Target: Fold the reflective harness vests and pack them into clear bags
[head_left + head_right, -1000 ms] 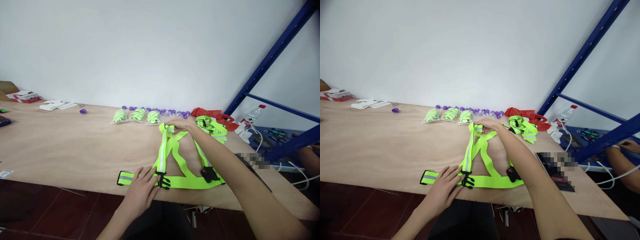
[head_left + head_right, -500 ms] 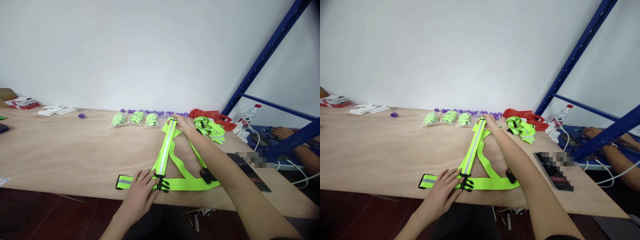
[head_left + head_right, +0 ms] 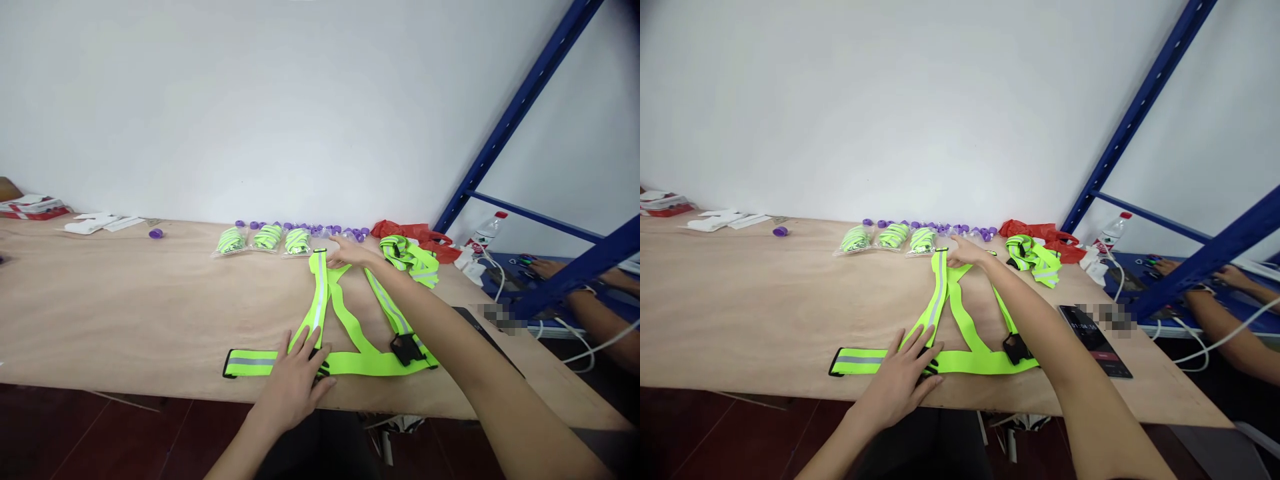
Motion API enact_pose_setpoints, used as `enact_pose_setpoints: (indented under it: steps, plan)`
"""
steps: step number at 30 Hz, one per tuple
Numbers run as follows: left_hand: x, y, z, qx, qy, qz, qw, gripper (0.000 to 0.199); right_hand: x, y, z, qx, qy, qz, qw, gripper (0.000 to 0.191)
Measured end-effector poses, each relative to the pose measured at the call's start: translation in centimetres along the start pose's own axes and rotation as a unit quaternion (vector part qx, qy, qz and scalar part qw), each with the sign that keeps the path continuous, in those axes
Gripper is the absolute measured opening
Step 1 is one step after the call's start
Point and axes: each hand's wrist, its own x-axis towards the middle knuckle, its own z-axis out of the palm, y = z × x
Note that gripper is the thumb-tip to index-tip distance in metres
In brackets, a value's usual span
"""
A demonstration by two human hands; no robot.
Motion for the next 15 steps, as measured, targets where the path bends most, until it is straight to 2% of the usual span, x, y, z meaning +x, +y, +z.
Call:
enact_pose_setpoints:
  steps: [1,3,6,7,11,15]
  plan:
    - [-0.1,0.0,0.1,0.001,-0.004,-0.003,1.000,0.051,0.3,0.3,-0.1,-0.061,0.006,0.002,0.998,0.063]
    - [-0.2,0.0,0.0,0.002,-0.010,-0.011,1.000,0.051,1.1,1.0,-0.2,-0.193,0.018,0.006,0.981,0.049]
    - [-0.2,0.2,-0.6,-0.002,-0.025,-0.017,1.000,0.051,2.1,2.0,0.1,-0.341,0.039,0.015,0.939,0.017]
    - [-0.2,0.3,-0.7,-0.004,-0.031,-0.019,0.999,0.051,2.4,2.3,0.3,-0.378,0.042,0.020,0.925,0.013]
    - [-0.2,0.3,-0.7,-0.021,-0.033,-0.029,0.999,0.052,3.4,3.2,1.3,-0.469,0.035,0.039,0.882,0.027]
    - [-0.3,0.2,-0.4,-0.042,-0.021,-0.037,0.998,0.051,4.1,3.4,2.5,-0.504,-0.015,0.039,0.863,0.032]
